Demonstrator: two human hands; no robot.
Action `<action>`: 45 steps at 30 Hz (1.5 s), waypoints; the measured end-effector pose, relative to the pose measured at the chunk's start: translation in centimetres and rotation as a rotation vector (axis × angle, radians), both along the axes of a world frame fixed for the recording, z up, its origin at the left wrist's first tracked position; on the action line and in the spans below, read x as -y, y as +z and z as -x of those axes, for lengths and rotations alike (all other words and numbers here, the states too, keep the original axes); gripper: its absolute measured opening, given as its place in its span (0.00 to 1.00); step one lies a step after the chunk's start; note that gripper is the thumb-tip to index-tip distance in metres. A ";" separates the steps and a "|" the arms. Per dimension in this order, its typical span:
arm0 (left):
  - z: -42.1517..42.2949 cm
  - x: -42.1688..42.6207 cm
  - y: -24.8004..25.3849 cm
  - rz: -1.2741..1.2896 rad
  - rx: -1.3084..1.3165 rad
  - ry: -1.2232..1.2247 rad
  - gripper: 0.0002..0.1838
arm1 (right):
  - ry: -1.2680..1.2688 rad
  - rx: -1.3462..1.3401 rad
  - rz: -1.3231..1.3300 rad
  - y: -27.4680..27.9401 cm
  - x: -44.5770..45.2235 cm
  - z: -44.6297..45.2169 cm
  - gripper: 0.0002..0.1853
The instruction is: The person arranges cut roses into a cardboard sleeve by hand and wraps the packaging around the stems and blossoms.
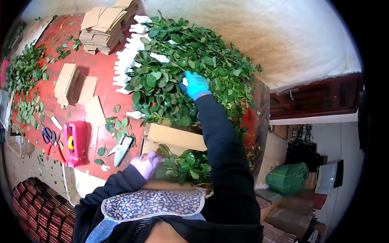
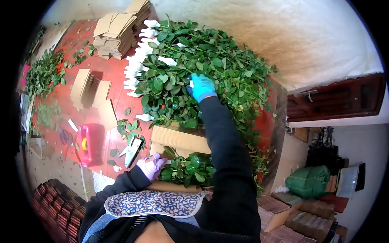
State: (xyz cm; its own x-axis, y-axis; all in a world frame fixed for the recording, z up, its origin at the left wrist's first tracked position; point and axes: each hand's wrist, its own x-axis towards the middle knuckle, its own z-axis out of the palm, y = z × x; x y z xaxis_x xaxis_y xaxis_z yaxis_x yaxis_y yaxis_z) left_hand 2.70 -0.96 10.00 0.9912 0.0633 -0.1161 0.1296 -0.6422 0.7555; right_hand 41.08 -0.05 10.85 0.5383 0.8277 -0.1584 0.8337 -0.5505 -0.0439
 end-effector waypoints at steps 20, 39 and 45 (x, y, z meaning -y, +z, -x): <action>0.3 -0.7 1.9 0.010 0.140 0.082 0.11 | 0.085 0.139 -0.436 12.4 10.5 2.1 0.14; 0.6 -0.5 1.5 -0.026 0.057 0.123 0.12 | 0.431 0.187 -0.408 18.9 11.8 13.8 0.20; 1.3 -0.8 -0.1 0.073 0.299 0.205 0.24 | 0.453 -0.079 -0.065 9.8 19.5 18.2 0.19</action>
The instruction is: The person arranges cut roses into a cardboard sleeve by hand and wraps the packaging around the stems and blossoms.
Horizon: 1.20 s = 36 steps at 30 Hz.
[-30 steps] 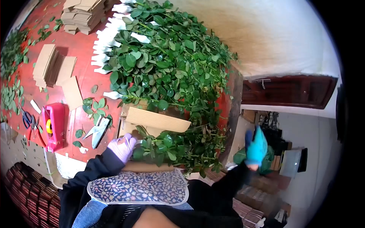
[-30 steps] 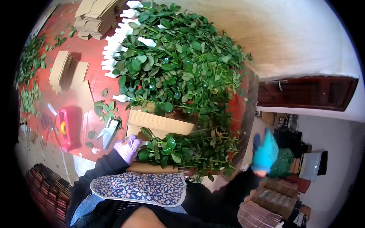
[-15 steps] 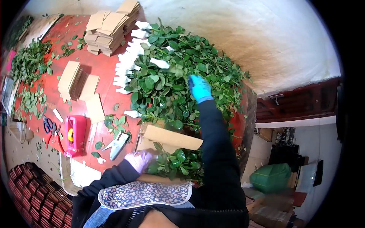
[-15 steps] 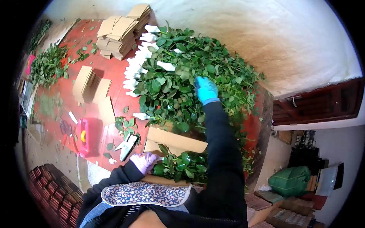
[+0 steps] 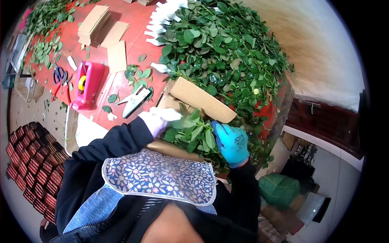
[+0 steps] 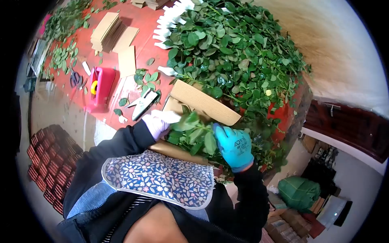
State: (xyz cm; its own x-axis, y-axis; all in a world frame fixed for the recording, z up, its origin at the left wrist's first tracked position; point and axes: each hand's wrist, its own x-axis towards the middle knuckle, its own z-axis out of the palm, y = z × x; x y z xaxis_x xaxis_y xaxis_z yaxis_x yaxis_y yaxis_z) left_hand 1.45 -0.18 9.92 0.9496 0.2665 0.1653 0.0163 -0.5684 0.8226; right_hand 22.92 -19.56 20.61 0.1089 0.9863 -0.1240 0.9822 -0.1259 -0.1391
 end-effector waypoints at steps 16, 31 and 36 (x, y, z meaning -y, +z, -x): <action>-0.4 -0.1 -1.0 -0.129 -0.106 -0.066 0.10 | -0.008 0.036 0.219 -9.4 2.3 -0.9 0.19; -0.2 -0.3 -1.3 -0.049 -0.227 -0.176 0.16 | -0.190 0.347 -0.298 -9.7 -25.9 -22.9 0.13; -0.4 -0.5 -1.2 -0.129 -0.152 -0.131 0.16 | -0.345 0.373 0.113 -11.0 -27.8 -22.4 0.15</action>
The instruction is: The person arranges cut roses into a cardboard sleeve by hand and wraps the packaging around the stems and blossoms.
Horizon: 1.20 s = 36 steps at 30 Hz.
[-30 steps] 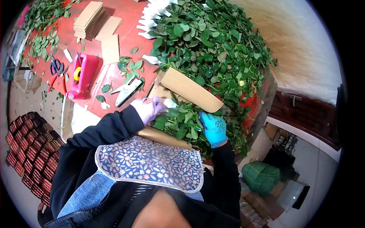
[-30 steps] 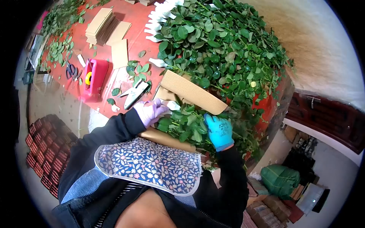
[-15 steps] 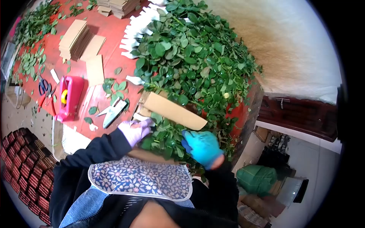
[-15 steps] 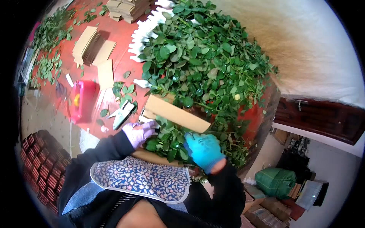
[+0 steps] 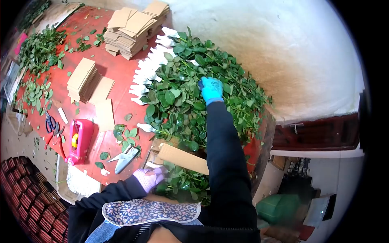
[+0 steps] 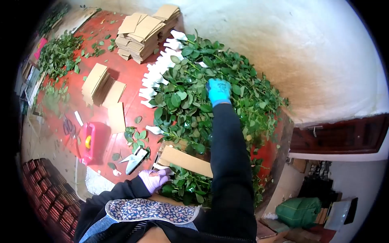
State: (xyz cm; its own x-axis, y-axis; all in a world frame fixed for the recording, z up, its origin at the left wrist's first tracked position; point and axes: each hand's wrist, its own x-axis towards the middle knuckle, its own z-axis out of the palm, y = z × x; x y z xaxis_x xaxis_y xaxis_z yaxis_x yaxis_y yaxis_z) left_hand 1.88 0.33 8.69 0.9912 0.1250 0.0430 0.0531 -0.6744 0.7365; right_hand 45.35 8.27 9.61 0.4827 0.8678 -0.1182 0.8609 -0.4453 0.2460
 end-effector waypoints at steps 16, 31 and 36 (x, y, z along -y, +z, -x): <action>1.2 6.0 -14.8 1.646 0.227 0.364 0.22 | 0.521 -0.033 -0.434 17.5 23.3 21.6 0.11; -0.1 -0.5 -3.2 0.000 0.004 -0.083 0.27 | 0.242 -0.293 -0.261 10.1 26.5 24.2 0.15; 0.0 -0.1 -4.0 -0.084 0.065 -0.079 0.28 | 0.271 -0.378 -0.228 2.0 23.7 25.3 0.16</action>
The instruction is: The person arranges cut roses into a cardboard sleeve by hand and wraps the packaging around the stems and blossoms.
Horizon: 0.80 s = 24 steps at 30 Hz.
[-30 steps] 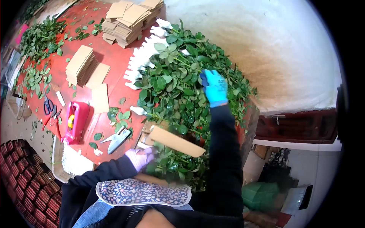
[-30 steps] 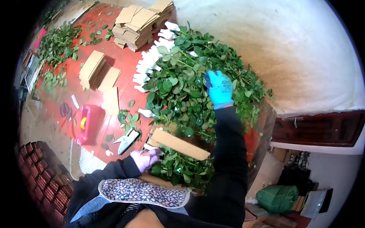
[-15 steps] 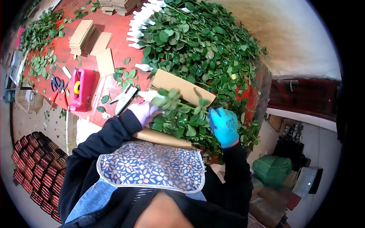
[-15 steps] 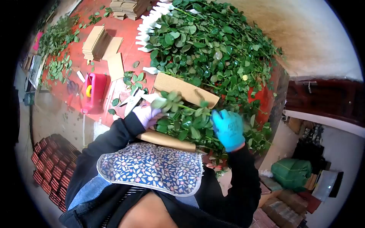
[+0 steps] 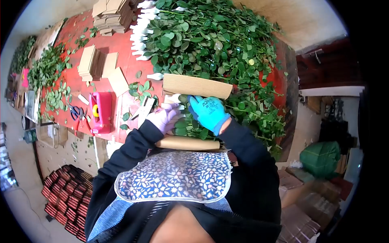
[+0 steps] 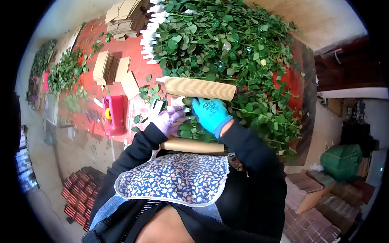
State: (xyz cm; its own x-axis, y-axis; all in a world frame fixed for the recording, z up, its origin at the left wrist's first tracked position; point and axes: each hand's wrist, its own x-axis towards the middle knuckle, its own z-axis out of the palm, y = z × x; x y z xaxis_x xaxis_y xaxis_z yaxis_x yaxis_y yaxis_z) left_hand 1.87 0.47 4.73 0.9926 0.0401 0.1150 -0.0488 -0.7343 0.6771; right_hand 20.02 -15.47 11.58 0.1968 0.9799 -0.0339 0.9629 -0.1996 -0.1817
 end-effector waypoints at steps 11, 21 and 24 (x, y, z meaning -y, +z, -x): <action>-0.1 -0.5 -0.9 0.076 0.062 -0.016 0.26 | -0.208 -0.049 0.072 -2.1 -0.6 0.3 0.11; -0.5 -0.4 -1.8 0.388 0.211 0.065 0.21 | -0.199 -0.032 -0.034 -5.4 0.2 0.4 0.15; 0.5 -0.2 -2.7 1.174 0.039 0.392 0.20 | -0.183 -0.042 -0.006 -5.4 0.8 0.1 0.17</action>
